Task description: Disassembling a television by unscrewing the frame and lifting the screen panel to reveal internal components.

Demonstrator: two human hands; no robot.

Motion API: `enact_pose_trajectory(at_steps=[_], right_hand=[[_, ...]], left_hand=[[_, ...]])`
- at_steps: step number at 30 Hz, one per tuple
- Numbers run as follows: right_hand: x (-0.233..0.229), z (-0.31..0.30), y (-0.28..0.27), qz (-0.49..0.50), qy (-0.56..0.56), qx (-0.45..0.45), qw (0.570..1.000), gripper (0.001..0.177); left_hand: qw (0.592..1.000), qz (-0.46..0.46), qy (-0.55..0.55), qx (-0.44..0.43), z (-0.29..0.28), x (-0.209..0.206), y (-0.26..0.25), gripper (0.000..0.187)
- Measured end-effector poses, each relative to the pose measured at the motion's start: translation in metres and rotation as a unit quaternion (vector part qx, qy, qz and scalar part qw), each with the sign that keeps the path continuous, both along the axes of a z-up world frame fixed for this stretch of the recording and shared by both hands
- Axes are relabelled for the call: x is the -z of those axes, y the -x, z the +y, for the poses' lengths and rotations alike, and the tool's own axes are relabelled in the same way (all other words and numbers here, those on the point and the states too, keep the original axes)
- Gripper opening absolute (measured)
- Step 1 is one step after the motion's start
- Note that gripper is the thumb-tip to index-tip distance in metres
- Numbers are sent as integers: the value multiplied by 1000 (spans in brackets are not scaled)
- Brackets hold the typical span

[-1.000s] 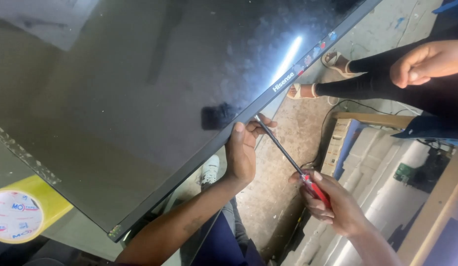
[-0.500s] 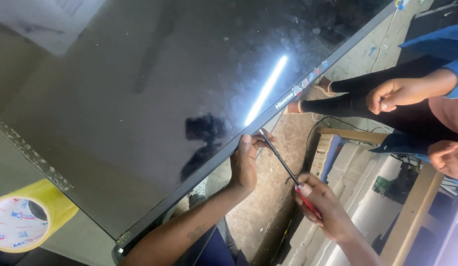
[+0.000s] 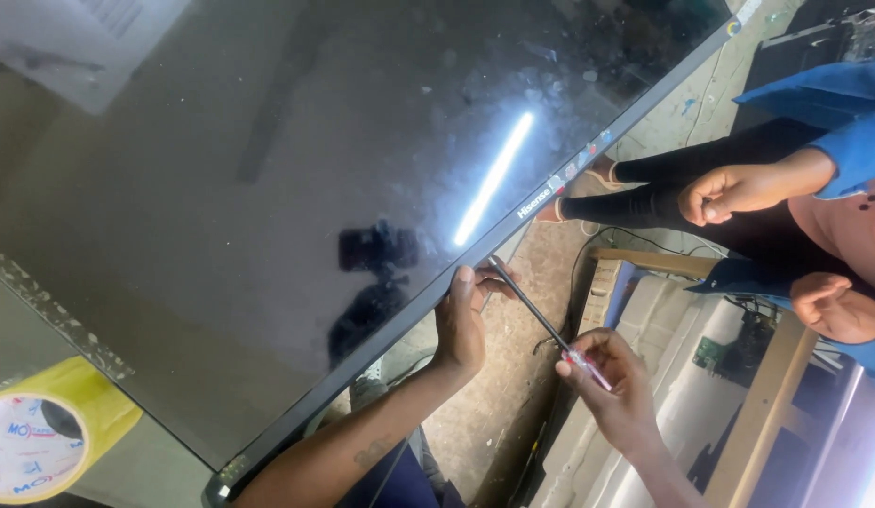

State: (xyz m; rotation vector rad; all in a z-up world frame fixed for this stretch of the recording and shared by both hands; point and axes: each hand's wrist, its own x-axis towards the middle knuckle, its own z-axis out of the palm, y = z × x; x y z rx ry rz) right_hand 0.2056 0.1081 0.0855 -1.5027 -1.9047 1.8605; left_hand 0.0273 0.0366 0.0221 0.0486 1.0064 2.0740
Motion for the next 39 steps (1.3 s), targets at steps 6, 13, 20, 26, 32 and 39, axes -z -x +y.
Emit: enact_pose_trajectory(at_steps=[6,13,20,26,32,39], right_hand=[[4,9,-4,-38,22,-21,999,32],[-18,-6,16,-84,-274,-111,951,30],[6,1,-5,20,-2,16,1000,21],[-3,9,0,96,247,8,964,41],[-8,-4,9,-70,-179,-91,977,40],[2,2,5,38,-196,-84,976,27]], left_hand=[[1000,13,1,2,0,1,1,54],[1000,18,3,-8,0,-1,1,52],[1000,3,12,0,1,7,-2,53],[1000,9,4,-3,1,7,-2,51],[1000,6,-7,-5,1,6,-2,51],[1000,10,-7,-10,1,5,-1,52]])
